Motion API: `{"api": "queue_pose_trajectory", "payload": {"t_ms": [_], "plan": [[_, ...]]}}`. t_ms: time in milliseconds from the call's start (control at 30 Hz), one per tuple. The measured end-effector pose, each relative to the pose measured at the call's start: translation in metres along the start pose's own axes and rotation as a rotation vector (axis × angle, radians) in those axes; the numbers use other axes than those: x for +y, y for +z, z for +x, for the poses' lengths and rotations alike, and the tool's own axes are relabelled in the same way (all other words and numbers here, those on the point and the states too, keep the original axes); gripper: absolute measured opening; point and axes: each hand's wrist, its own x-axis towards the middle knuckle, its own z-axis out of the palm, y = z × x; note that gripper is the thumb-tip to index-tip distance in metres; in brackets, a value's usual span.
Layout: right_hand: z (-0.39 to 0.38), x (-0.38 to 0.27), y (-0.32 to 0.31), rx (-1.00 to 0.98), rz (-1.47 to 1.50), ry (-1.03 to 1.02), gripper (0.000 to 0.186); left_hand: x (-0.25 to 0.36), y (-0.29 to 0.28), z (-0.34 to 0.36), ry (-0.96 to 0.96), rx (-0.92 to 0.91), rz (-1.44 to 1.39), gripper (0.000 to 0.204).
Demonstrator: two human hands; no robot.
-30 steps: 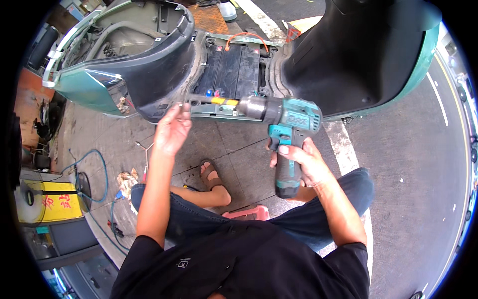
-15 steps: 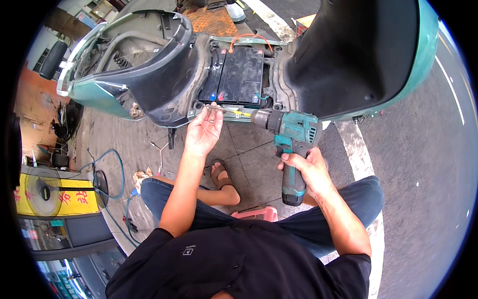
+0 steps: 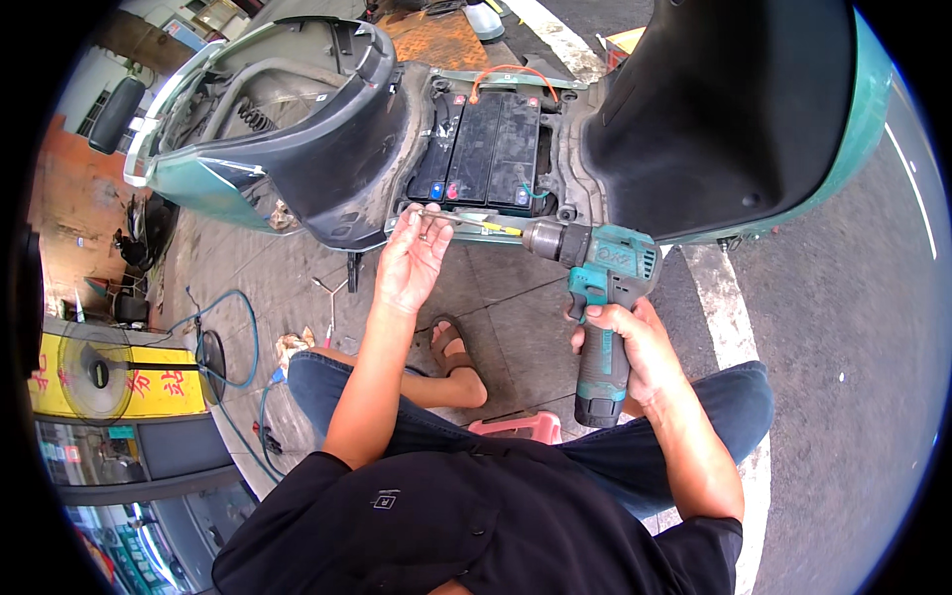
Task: The person inserts a battery into a scooter compartment, connects the wiring, and secures the terminals by driving screws with a power drill.
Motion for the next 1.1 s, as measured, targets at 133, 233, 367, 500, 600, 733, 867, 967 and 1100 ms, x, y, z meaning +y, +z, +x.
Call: {"api": "queue_pose_trajectory", "payload": {"t_ms": [133, 233, 367, 500, 600, 733, 867, 967, 1100], "plan": [[0.004, 0.009, -0.009, -0.076, -0.151, -0.106, 0.036, 0.010, -0.002, -0.005, -0.033, 0.063, 0.192, 0.015], [-0.002, 0.010, -0.003, -0.052, -0.323, -0.288, 0.043, 0.018, -0.001, -0.006, -0.098, 0.044, 0.214, 0.015], [-0.005, 0.006, 0.001, -0.055, -0.277, -0.306, 0.047, 0.025, 0.008, 0.003, -0.138, -0.060, 0.170, 0.016], [-0.001, -0.003, 0.003, -0.060, -0.085, -0.197, 0.044, 0.020, 0.027, 0.016, -0.178, -0.056, 0.027, 0.029], [-0.002, -0.005, -0.001, -0.027, -0.048, -0.242, 0.043, 0.013, 0.022, 0.025, -0.249, -0.056, -0.014, 0.034], [-0.011, -0.018, -0.009, 0.033, -0.028, -0.369, 0.044, 0.006, 0.012, 0.053, -0.333, 0.109, 0.126, 0.027], [-0.027, -0.021, -0.018, 0.174, -0.031, -0.493, 0.043, 0.000, 0.026, 0.092, -0.295, 0.063, 0.512, 0.026], [-0.037, -0.016, -0.024, 0.262, -0.044, -0.478, 0.042, -0.029, 0.030, 0.119, -0.002, -0.058, 1.398, 0.046], [-0.040, -0.009, -0.038, 0.280, -0.072, -0.456, 0.037, -0.059, 0.026, 0.131, 0.070, -0.184, 1.986, 0.043]]}}
